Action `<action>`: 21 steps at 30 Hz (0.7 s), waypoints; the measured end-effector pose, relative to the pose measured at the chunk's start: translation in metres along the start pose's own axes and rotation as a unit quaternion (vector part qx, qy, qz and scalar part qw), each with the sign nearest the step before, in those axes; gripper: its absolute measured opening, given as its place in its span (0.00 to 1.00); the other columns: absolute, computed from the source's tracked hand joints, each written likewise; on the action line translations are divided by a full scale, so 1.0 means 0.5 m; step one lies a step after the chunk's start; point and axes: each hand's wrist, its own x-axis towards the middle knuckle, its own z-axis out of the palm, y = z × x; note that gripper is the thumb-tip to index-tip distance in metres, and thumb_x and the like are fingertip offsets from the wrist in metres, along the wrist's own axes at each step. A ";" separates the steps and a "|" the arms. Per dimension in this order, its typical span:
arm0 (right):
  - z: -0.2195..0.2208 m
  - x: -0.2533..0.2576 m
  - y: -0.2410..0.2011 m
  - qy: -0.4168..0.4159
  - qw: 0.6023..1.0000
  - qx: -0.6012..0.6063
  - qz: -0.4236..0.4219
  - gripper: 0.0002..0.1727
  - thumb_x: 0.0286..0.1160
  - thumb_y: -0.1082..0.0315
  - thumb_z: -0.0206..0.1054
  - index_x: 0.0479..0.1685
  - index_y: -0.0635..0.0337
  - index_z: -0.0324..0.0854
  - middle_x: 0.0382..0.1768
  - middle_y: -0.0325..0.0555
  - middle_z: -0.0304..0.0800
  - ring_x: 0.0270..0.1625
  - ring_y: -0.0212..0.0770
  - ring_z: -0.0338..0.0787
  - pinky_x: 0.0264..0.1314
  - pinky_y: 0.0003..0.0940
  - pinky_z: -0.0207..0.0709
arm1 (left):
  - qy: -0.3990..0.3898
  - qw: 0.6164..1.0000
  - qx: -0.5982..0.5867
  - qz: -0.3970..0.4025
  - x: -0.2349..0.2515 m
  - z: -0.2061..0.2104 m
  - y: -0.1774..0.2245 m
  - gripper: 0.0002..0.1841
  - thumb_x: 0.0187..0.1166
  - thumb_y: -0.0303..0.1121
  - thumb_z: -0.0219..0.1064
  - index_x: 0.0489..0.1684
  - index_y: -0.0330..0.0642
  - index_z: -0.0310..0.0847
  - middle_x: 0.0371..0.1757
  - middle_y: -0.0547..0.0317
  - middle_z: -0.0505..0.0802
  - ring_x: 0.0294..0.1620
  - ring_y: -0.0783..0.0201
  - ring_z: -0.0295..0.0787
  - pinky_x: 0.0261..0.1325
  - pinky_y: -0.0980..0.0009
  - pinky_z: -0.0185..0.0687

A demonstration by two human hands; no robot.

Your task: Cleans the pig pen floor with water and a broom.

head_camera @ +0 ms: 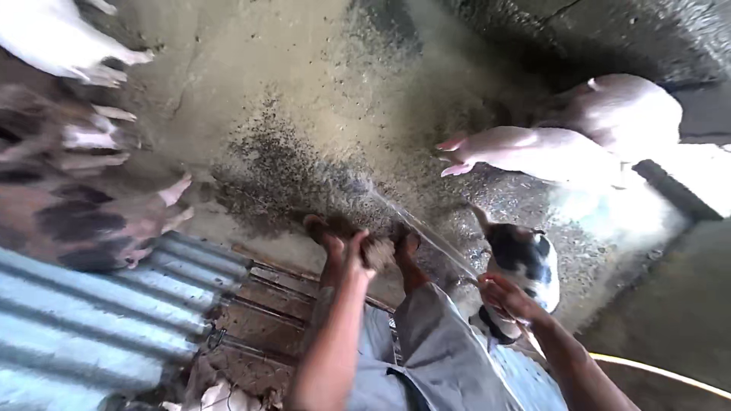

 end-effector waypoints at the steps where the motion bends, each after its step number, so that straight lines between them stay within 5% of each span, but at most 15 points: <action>1: 0.010 -0.003 -0.006 0.006 1.000 -0.002 -0.004 0.15 0.90 0.65 0.46 0.68 0.56 0.68 0.15 0.31 0.64 0.10 0.27 0.63 0.11 0.24 0.60 | 0.009 1.000 -0.003 0.005 0.028 0.015 0.087 0.13 0.84 0.41 0.63 0.57 0.44 0.76 0.39 0.49 0.89 0.33 0.55 0.89 0.33 0.58 0.89; 3: 0.045 0.000 -0.027 0.016 1.000 -0.006 -0.017 0.16 0.89 0.65 0.47 0.69 0.57 0.69 0.16 0.31 0.66 0.11 0.28 0.64 0.12 0.25 0.61 | -0.002 0.999 0.039 0.019 0.075 0.071 0.323 0.17 0.89 0.50 0.53 0.55 0.47 0.75 0.39 0.53 0.87 0.33 0.59 0.88 0.32 0.66 0.88; 5: 0.089 -0.004 -0.045 0.017 1.000 -0.018 -0.015 0.16 0.89 0.65 0.48 0.69 0.57 0.69 0.16 0.32 0.66 0.11 0.28 0.65 0.13 0.25 0.62 | -0.099 0.991 0.069 0.066 0.134 0.090 0.544 0.28 0.87 0.62 0.43 0.54 0.46 0.73 0.40 0.54 0.86 0.36 0.62 0.88 0.36 0.70 0.88; 7: 0.136 0.013 -0.073 0.015 0.999 -0.024 -0.025 0.16 0.89 0.65 0.49 0.70 0.56 0.70 0.16 0.32 0.67 0.11 0.28 0.66 0.13 0.25 0.63 | -0.100 0.944 0.246 0.195 0.127 0.144 0.688 0.18 0.87 0.52 0.48 0.50 0.50 0.77 0.37 0.60 0.89 0.32 0.67 0.88 0.31 0.72 0.86; 8: 0.161 0.008 -0.081 0.013 0.999 -0.030 -0.021 0.17 0.89 0.65 0.49 0.70 0.57 0.70 0.16 0.32 0.68 0.12 0.28 0.66 0.14 0.26 0.64 | -0.051 0.903 0.341 0.258 0.103 0.153 0.714 0.13 0.82 0.46 0.58 0.57 0.54 0.78 0.42 0.63 0.90 0.37 0.69 0.90 0.37 0.68 0.88; 10: 0.195 0.005 -0.102 0.013 0.999 -0.035 -0.013 0.17 0.88 0.66 0.49 0.71 0.57 0.68 0.17 0.32 0.67 0.13 0.28 0.67 0.15 0.26 0.65 | 0.039 0.834 0.469 0.289 0.053 0.139 0.714 0.34 0.73 0.43 0.72 0.82 0.52 0.67 0.62 0.50 0.88 0.57 0.57 0.88 0.57 0.51 0.87; 13: 0.222 -0.025 -0.072 0.047 0.998 -0.034 0.010 0.19 0.89 0.66 0.49 0.73 0.60 0.68 0.18 0.34 0.69 0.14 0.29 0.67 0.16 0.27 0.65 | 0.022 0.725 0.665 0.176 0.001 0.038 0.596 0.48 0.69 0.38 0.79 0.92 0.45 0.52 0.67 0.33 0.85 0.62 0.42 0.87 0.64 0.40 0.83; 16: 0.222 -0.066 -0.024 0.090 0.994 -0.046 0.039 0.19 0.90 0.67 0.49 0.74 0.62 0.69 0.20 0.38 0.71 0.16 0.32 0.70 0.18 0.30 0.69 | -0.110 0.425 0.898 0.035 0.045 -0.090 0.395 0.58 0.69 0.38 0.78 0.99 0.57 0.34 0.66 0.27 0.86 0.64 0.31 0.87 0.63 0.31 0.81; 18: 0.222 -0.085 -0.003 0.107 0.991 -0.056 0.051 0.19 0.86 0.67 0.50 0.71 0.62 0.71 0.20 0.38 0.71 0.17 0.33 0.71 0.21 0.33 0.70 | -0.202 0.236 0.950 0.040 0.102 -0.152 0.287 0.57 0.68 0.32 0.75 0.98 0.72 0.38 0.68 0.27 0.84 0.61 0.26 0.86 0.55 0.30 0.82; 19: 0.224 -0.092 0.007 0.110 0.991 -0.060 0.054 0.19 0.86 0.67 0.51 0.71 0.62 0.71 0.21 0.38 0.72 0.18 0.34 0.72 0.23 0.35 0.72 | -0.223 0.190 0.955 0.041 0.135 -0.178 0.260 0.52 0.72 0.31 0.72 0.96 0.77 0.43 0.71 0.27 0.83 0.64 0.25 0.84 0.57 0.29 0.81; 20: 0.220 -0.092 0.015 0.114 0.990 -0.064 0.050 0.19 0.86 0.65 0.52 0.70 0.61 0.71 0.22 0.38 0.72 0.19 0.34 0.72 0.24 0.36 0.73 | -0.218 0.188 0.957 0.046 0.173 -0.196 0.258 0.41 0.80 0.32 0.66 0.94 0.77 0.53 0.73 0.29 0.83 0.68 0.26 0.82 0.61 0.30 0.80; 21: 0.210 -0.080 0.018 0.121 0.990 -0.070 0.035 0.19 0.85 0.64 0.53 0.69 0.61 0.72 0.22 0.37 0.73 0.19 0.33 0.73 0.24 0.35 0.73 | -0.179 0.228 0.956 0.052 0.212 -0.201 0.290 0.28 0.88 0.37 0.59 0.89 0.67 0.66 0.73 0.31 0.83 0.72 0.27 0.80 0.67 0.29 0.76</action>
